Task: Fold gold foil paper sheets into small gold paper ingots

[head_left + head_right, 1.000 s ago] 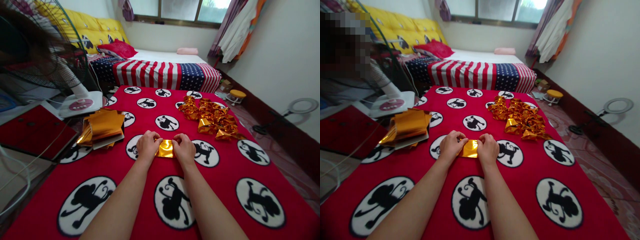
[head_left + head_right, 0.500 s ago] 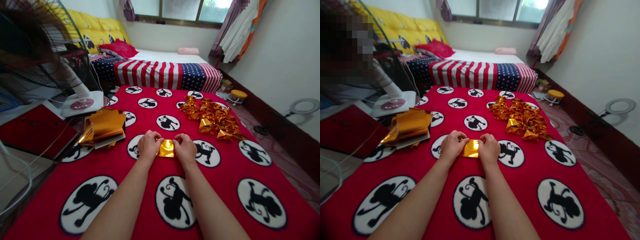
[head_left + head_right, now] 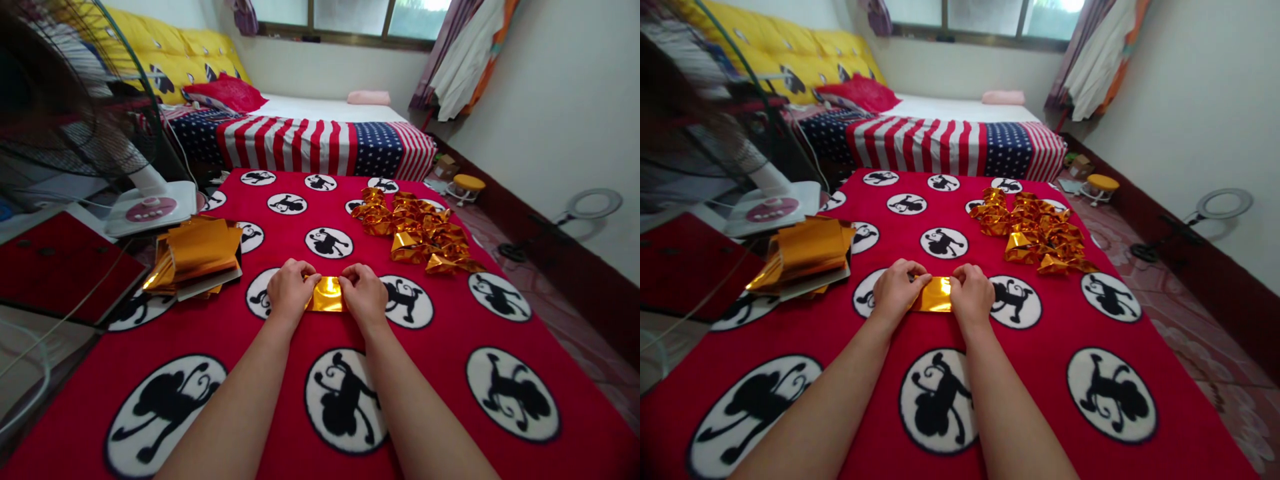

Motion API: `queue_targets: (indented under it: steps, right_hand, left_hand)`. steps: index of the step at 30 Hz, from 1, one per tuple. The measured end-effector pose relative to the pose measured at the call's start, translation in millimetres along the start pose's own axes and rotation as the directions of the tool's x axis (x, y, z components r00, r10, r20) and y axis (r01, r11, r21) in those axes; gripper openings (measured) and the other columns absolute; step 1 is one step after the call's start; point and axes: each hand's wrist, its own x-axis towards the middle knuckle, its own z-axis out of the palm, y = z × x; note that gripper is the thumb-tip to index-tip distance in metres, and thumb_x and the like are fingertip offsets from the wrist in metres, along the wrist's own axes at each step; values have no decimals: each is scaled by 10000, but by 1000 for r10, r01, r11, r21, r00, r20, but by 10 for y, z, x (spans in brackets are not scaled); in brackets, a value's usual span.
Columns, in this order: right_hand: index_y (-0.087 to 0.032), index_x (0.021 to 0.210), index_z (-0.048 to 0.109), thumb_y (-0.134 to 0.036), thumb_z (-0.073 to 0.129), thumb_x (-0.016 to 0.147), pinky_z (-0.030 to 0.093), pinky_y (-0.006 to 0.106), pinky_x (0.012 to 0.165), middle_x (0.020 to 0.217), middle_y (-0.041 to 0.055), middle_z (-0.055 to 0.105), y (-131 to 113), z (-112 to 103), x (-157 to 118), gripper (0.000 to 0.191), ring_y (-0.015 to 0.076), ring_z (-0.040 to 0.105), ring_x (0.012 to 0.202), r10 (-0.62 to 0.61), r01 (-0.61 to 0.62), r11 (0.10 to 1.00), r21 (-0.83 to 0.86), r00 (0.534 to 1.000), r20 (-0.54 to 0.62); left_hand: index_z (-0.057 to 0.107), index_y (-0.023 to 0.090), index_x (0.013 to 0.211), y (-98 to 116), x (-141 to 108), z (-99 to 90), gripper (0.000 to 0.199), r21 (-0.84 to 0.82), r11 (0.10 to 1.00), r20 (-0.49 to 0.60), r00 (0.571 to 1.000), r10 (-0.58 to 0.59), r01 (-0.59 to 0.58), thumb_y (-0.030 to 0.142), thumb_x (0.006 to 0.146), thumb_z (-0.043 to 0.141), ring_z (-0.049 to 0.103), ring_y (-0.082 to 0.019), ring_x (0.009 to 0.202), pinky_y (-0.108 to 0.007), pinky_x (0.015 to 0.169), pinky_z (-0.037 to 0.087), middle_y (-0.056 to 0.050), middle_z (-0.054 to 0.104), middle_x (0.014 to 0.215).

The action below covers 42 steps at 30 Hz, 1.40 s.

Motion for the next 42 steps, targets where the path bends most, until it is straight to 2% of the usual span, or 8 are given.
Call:
queue_targets:
  steps: [11,16,21,27,30,33,37,42]
  right_hand:
    - [-248,794,668,-269,624,785,342,271,623,794,-25,655,-2,6,2,49,153,590,712,-11,11,1000,-12,1000,-9]
    - [-251,796,670,-280,627,782,339,268,613,783,-30,651,1,6,0,53,151,589,701,2,-2,1000,-11,1000,-5]
    - [-249,796,667,-277,630,784,345,266,619,796,-21,658,6,8,-2,48,155,587,706,-3,3,1000,-6,1000,-5]
    - [-249,799,665,-263,636,780,348,267,628,798,-22,660,0,11,0,37,155,593,718,-1,1,1000,-3,1000,-9]
    - [-249,803,670,-258,632,783,356,269,634,802,-20,660,-7,10,-8,44,157,594,721,-3,3,1000,-1,1000,-20]
    - [-256,835,687,-285,636,789,383,268,646,841,-20,669,-9,10,-7,75,154,600,719,10,-7,998,67,998,-56]
    - [-243,962,705,-383,627,816,448,272,707,935,13,698,13,24,23,217,158,619,753,15,9,960,278,996,-84]
    - [-225,970,721,-416,657,789,487,294,757,932,45,733,68,63,48,271,205,646,853,-19,42,896,443,998,-56]
  left_hand:
    - [708,295,852,-16,18,-40,159,16,998,45,997,56,-57,436,792,666,628,-178,835,-261,633,394,4,673,932]
    - [720,299,840,-11,72,-63,197,35,999,78,997,20,-23,475,757,690,634,-188,831,-269,646,410,-2,700,931]
    - [719,266,793,2,178,-123,300,122,992,164,986,-31,11,552,701,711,655,-223,794,-288,624,409,-40,732,839]
    - [677,251,678,-11,174,-151,315,133,991,181,984,-3,-21,564,702,696,638,-213,729,-282,582,365,-31,714,743]
    - [650,238,649,-63,151,-113,298,9,998,113,992,53,-54,525,696,711,602,-171,663,-267,561,338,-3,691,706]
    - [637,218,671,-138,166,-41,287,-240,967,44,994,97,-83,495,720,698,571,-140,621,-248,551,347,10,659,666]
    - [586,183,673,-187,207,24,280,-613,783,20,988,151,-107,433,736,694,539,-110,589,-219,554,392,22,605,632]
    - [597,165,659,-150,190,10,254,-737,658,-32,982,189,-150,365,701,749,525,-99,600,-200,572,419,20,606,646]
